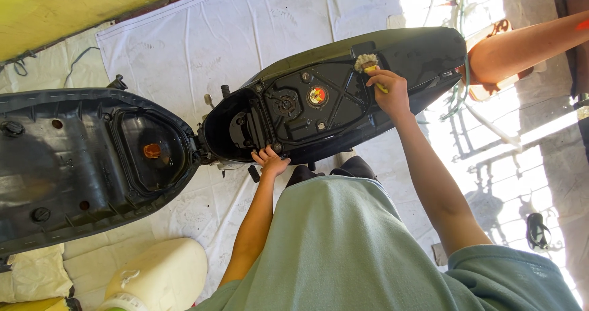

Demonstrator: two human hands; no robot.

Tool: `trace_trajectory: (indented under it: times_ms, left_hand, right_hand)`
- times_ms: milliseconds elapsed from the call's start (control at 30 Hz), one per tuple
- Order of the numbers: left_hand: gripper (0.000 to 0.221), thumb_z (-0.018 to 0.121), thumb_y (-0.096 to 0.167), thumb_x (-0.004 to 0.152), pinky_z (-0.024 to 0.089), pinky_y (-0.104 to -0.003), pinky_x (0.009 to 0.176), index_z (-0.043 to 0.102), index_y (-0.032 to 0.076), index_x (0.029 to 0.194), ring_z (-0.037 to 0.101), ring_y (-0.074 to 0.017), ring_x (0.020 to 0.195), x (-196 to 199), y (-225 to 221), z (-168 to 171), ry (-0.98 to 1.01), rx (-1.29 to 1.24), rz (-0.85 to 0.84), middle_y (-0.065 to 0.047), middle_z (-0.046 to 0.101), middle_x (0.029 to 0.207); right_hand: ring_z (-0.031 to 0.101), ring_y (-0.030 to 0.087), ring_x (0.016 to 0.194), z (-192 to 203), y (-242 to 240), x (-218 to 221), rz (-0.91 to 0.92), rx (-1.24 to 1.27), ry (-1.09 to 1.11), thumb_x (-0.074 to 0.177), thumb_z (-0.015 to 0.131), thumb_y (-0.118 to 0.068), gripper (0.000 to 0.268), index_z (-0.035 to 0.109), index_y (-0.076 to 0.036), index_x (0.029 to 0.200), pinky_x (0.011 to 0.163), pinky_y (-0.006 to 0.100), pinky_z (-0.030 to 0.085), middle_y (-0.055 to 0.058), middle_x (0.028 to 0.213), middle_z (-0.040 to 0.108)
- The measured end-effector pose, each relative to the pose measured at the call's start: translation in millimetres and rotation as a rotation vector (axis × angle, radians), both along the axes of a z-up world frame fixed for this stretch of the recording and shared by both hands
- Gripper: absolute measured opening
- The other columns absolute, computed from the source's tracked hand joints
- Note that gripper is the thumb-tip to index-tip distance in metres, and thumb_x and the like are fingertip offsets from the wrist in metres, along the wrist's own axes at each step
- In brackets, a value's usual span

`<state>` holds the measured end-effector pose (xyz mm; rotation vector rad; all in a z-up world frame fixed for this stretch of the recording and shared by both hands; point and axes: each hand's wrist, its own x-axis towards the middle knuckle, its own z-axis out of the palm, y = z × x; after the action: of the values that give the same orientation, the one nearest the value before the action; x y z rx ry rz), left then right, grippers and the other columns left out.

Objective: The person scrubs the inside of a motorcycle's open seat compartment with a brush, then rinses the area with a water hose, and finally scrubs the compartment again with the brush.

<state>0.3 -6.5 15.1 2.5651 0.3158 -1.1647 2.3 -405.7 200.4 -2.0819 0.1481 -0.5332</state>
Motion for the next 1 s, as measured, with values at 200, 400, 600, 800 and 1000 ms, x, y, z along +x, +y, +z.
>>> trace_trajectory:
  times_ms: [200, 400, 600, 800, 1000]
  left_hand:
    - [0.092, 0.072, 0.044, 0.088, 0.037, -0.063, 0.112, 0.012, 0.016, 0.151, -0.027, -0.0473, 0.147, 2, 2, 0, 0.019, -0.015, -0.011, -0.016, 0.007, 0.157]
    - [0.090, 0.071, 0.044, 0.090, 0.037, -0.063, 0.112, 0.012, 0.015, 0.151, -0.025, -0.0479, 0.148, 0, 3, 1, 0.013, -0.016, -0.037, -0.017, 0.010, 0.156]
    - [0.092, 0.070, 0.043, 0.089, 0.035, -0.066, 0.112, 0.010, 0.012, 0.151, -0.026, -0.0501, 0.146, 1, 5, 6, 0.022, -0.079, -0.027, -0.020, 0.005, 0.157]
    - [0.087, 0.068, 0.043, 0.092, 0.034, -0.063, 0.114, 0.011, 0.015, 0.151, -0.024, -0.0476, 0.148, 0, -1, 21, 0.029, -0.046, -0.010, -0.017, 0.005, 0.158]
    - [0.090, 0.070, 0.043, 0.091, 0.035, -0.064, 0.112, 0.010, 0.014, 0.152, -0.024, -0.0500, 0.146, 0, -2, 13, 0.011, -0.024, -0.009, -0.018, 0.005, 0.157]
  right_hand:
    - [0.069, 0.038, 0.114, -8, 1, 9, -0.106, 0.016, -0.076, 0.095, 0.065, 0.018, 0.027, 0.074, -0.005, 0.085, 0.099, 0.042, 0.054, 0.018, 0.112, 0.076]
    - [0.067, 0.044, 0.113, 12, 22, 0, -0.079, -0.008, -0.059, 0.092, 0.063, 0.023, 0.026, 0.072, -0.001, 0.085, 0.098, 0.048, 0.055, 0.023, 0.112, 0.076]
    - [0.073, 0.040, 0.101, -8, 2, -8, -0.163, -0.252, -0.076, 0.087, 0.072, 0.013, 0.022, 0.069, -0.008, 0.080, 0.088, 0.043, 0.058, 0.016, 0.103, 0.077]
    - [0.073, 0.029, 0.083, -13, 14, -49, -0.204, -0.512, 0.038, 0.083, 0.073, 0.003, 0.020, 0.069, -0.015, 0.076, 0.078, 0.034, 0.058, 0.008, 0.091, 0.074]
    - [0.071, 0.029, 0.076, -7, 32, -73, -0.288, -0.437, 0.118, 0.080, 0.072, 0.005, 0.018, 0.069, -0.013, 0.076, 0.071, 0.035, 0.058, 0.007, 0.084, 0.068]
